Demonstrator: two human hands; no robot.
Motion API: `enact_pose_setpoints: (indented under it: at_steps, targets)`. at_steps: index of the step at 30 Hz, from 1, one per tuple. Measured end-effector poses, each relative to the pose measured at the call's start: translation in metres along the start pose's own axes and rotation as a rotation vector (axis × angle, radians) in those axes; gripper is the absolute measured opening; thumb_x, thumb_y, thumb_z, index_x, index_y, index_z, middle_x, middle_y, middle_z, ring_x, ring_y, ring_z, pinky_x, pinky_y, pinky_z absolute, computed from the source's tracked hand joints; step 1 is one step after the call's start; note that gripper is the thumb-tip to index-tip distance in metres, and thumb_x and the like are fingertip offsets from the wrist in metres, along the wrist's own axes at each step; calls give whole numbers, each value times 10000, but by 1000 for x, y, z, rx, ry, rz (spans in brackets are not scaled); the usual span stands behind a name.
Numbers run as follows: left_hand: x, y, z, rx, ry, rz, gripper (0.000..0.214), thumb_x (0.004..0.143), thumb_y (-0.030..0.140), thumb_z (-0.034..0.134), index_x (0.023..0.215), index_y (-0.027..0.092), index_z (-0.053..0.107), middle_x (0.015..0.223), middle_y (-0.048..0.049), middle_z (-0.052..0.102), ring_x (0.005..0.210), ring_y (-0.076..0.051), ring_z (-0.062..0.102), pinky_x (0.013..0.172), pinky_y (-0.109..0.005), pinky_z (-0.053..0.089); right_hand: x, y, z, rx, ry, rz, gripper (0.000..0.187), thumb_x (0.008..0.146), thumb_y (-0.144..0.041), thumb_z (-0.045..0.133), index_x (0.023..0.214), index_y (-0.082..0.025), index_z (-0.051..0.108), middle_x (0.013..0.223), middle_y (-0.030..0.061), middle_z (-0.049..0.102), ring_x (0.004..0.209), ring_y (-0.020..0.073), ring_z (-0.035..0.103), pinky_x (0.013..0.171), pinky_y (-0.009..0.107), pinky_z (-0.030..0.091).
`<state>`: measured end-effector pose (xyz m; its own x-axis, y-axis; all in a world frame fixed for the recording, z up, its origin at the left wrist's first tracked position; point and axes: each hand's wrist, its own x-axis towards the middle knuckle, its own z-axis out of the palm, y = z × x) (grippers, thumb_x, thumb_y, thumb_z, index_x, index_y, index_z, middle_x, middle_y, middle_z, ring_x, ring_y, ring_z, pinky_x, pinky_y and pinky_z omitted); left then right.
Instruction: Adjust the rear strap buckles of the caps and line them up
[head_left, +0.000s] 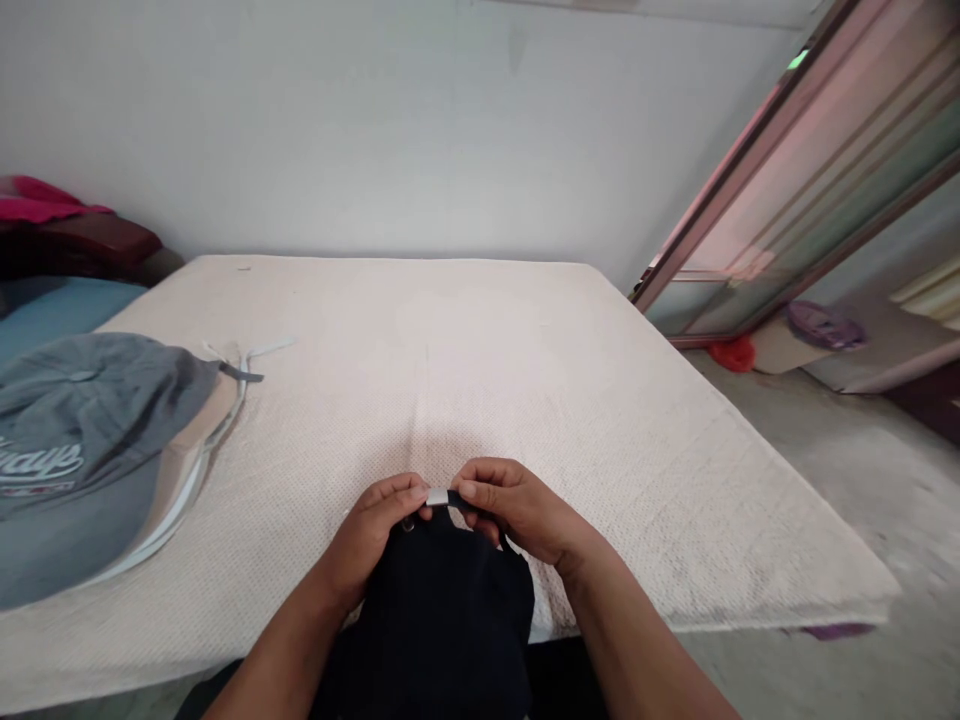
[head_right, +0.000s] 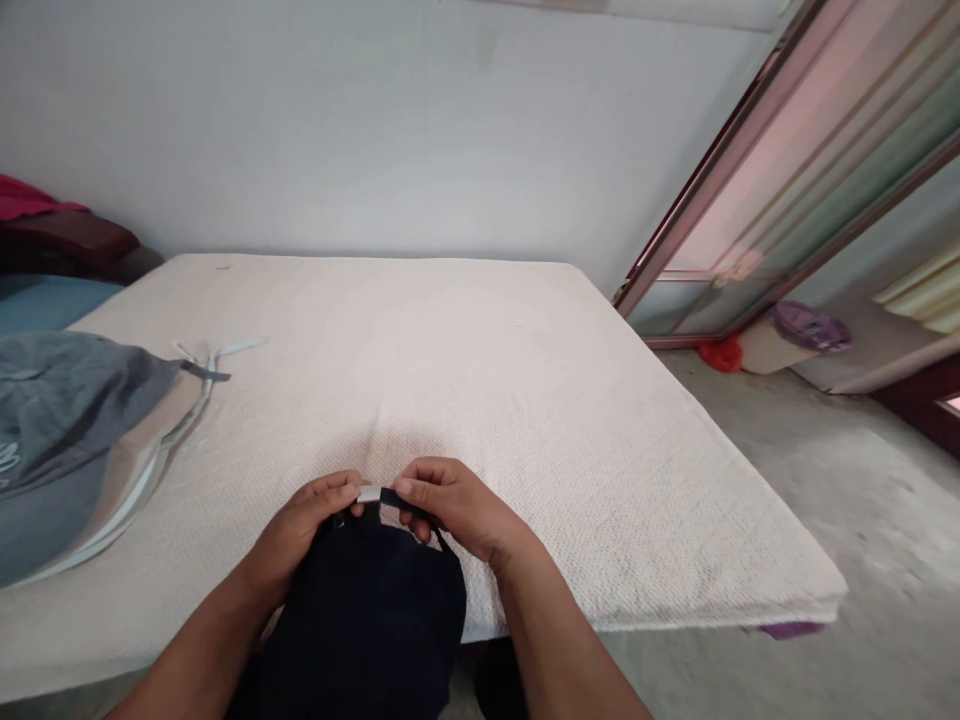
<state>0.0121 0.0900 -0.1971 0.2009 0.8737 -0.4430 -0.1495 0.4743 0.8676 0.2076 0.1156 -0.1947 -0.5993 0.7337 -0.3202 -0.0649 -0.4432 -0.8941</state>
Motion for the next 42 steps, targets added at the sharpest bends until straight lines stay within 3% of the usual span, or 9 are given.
enact_pose_setpoints:
  at_steps: [3, 9, 19, 22, 26, 28, 33, 42]
  targets:
    - [0, 0, -2, -56, -8, -7, 211, 742, 344, 656, 644, 170, 588, 627, 24, 558, 555, -100, 477, 540, -199, 359, -3, -2, -4, -19, -10, 21, 279, 802, -419, 627, 761, -148, 574, 639, -16, 531, 539, 77, 474, 515, 218, 354]
    - [0, -5, -3, -41, -102, -18, 156, 754, 297, 651, 702, 168, 581, 588, 38, 498, 508, -79, 424, 494, -186, 311, -2, 1, -3, 51, 63, 42, 230, 757, -337, 670, 702, -152, 546, 547, -51, 465, 451, 51, 371, 441, 199, 260]
    - [-5, 2, -5, -12, -246, -1, 103, 742, 254, 611, 808, 179, 585, 654, 26, 504, 567, -100, 433, 535, -210, 330, 3, 6, 0, 75, 60, -16, 225, 766, -316, 669, 682, -153, 538, 522, -56, 441, 446, 48, 359, 430, 193, 247]
    - [-7, 5, -2, -40, -215, -11, 159, 751, 332, 586, 761, 174, 608, 673, 7, 538, 592, -121, 462, 564, -229, 364, 2, 6, 1, 88, 34, -22, 234, 763, -335, 674, 694, -152, 546, 531, -53, 444, 454, 51, 362, 428, 192, 248]
    - [-7, 6, 3, -56, -84, -72, 340, 806, 481, 504, 712, 176, 619, 663, -6, 569, 595, -142, 485, 590, -252, 390, 1, 6, 1, 99, 3, -25, 229, 768, -340, 671, 710, -152, 553, 537, -56, 435, 464, 52, 366, 437, 190, 264]
    - [-4, 4, 2, -55, -50, -84, 329, 807, 464, 526, 681, 171, 606, 637, 1, 564, 577, -132, 478, 575, -240, 378, 2, 6, 2, 106, 0, -18, 227, 776, -337, 661, 707, -154, 546, 542, -53, 439, 464, 52, 362, 435, 190, 256]
    - [2, -3, -3, -48, -156, -65, 213, 778, 330, 610, 659, 158, 568, 553, 36, 495, 485, -80, 403, 488, -194, 288, 2, 5, 2, 123, 30, 2, 246, 761, -345, 671, 687, -156, 532, 564, -46, 455, 461, 47, 357, 424, 187, 243]
    - [3, -6, -5, -48, -185, -42, 152, 759, 232, 542, 627, 161, 520, 524, 47, 436, 454, -69, 336, 452, -195, 231, 3, 5, 4, 113, 31, 8, 232, 779, -319, 659, 677, -157, 527, 495, -63, 410, 443, 48, 342, 419, 184, 225]
